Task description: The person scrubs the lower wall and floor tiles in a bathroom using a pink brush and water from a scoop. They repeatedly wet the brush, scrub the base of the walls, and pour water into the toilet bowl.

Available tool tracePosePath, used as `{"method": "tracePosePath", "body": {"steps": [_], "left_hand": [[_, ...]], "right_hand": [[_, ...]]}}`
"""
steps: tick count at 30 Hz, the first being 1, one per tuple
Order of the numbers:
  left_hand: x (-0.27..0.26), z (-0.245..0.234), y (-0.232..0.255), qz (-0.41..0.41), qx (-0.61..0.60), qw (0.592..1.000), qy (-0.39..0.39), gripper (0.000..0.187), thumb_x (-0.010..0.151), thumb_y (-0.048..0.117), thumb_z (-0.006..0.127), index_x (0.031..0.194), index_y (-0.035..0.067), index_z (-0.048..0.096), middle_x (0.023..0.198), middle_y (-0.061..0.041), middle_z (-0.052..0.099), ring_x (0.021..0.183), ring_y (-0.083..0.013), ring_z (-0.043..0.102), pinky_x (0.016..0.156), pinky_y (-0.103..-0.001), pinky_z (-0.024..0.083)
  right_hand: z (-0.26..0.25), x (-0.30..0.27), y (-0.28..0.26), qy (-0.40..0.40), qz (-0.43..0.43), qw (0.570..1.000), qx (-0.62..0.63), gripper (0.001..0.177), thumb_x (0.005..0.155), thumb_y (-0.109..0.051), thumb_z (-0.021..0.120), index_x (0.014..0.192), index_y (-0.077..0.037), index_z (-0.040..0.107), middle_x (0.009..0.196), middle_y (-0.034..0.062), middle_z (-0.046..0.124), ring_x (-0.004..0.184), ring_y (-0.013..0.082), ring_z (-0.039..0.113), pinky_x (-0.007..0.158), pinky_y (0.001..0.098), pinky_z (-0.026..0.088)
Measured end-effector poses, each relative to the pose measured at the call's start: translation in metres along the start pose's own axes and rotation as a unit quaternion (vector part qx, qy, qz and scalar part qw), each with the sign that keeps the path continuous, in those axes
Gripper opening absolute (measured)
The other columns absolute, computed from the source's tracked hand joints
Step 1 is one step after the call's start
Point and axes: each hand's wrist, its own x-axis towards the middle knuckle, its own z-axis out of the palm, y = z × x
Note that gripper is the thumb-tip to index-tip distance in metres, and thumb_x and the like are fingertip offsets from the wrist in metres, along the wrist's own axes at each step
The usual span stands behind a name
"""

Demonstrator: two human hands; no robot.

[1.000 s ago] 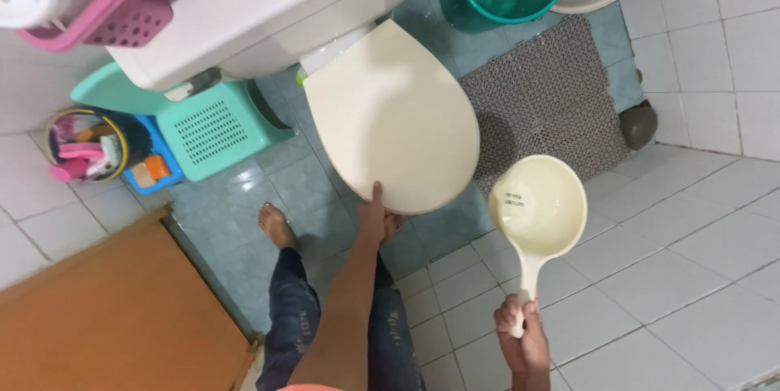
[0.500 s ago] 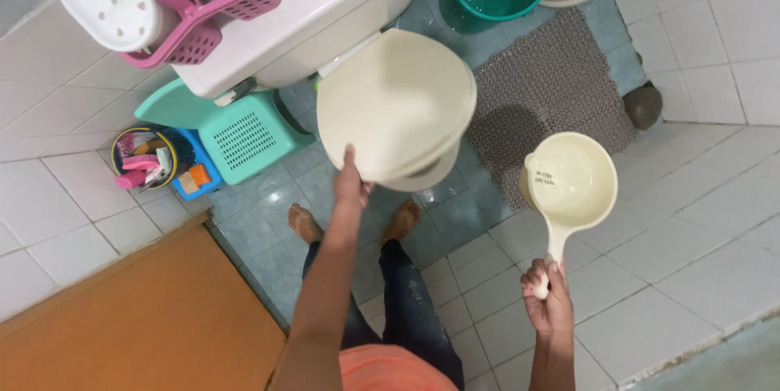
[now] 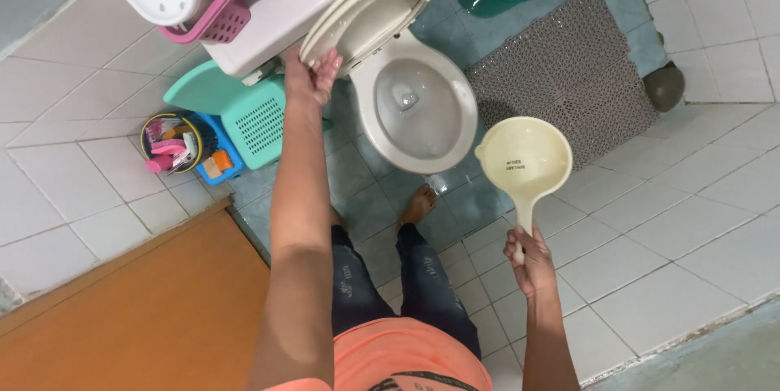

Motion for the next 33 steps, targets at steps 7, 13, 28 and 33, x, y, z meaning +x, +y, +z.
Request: {"method": "tracePosePath", "body": {"steps": [7,13,28,33], "left_hand": [[-0.067,0.005,-0.002,0.111,0.062,0.99,-0.058,0.048,0.1,0.033,0.06,0.121,-0.009,0.05,0.108,-0.024,0.069,0.109,-0.038,0.078,0.104,-0.054,0.067],[-0.109,-0.008,-0.015,0.555,0.466,0.689,-0.027,0.029,0.101,0.013,0.068,0.128,0.01,0.059,0.11,-0.011,0.065,0.098,-0.0263,0.066,0.092,-0.04,0.057],[-0.075,0.047,0.005,0.763,0.637,0.093,0.051,0.07,0.1,-0.01,0.07,0.16,0.01,0.04,0.135,-0.007,0.056,0.121,-0.0272,0.055,0.099,-0.046,0.048],[-0.086,0.05,-0.009,0.69,0.712,0.061,0.114,0.069,0.102,0.0,0.07,0.163,0.01,0.038,0.135,-0.006,0.053,0.123,-0.0269,0.051,0.105,-0.046,0.043]], "right_hand": [[0.045,0.01,0.015,0.027,0.022,0.975,-0.218,0.061,0.102,-0.013,0.075,0.158,-0.005,0.053,0.082,0.015,0.068,0.068,0.0204,0.063,0.067,0.0368,0.055],[0.121,0.041,0.036,0.021,0.016,0.91,-0.414,0.056,0.097,-0.026,0.065,0.151,-0.013,0.06,0.089,0.0098,0.073,0.08,0.0196,0.066,0.072,0.0376,0.054],[0.209,0.106,0.052,0.001,-0.171,0.713,-0.68,0.062,0.111,-0.021,0.051,0.168,-0.016,0.028,0.113,0.0206,0.063,0.082,0.0419,0.067,0.058,0.0551,0.053],[0.207,0.092,0.012,-0.053,-0.179,0.807,-0.56,0.065,0.104,-0.02,0.046,0.168,-0.019,0.037,0.137,0.0156,0.07,0.116,0.0427,0.067,0.085,0.056,0.056]]}}
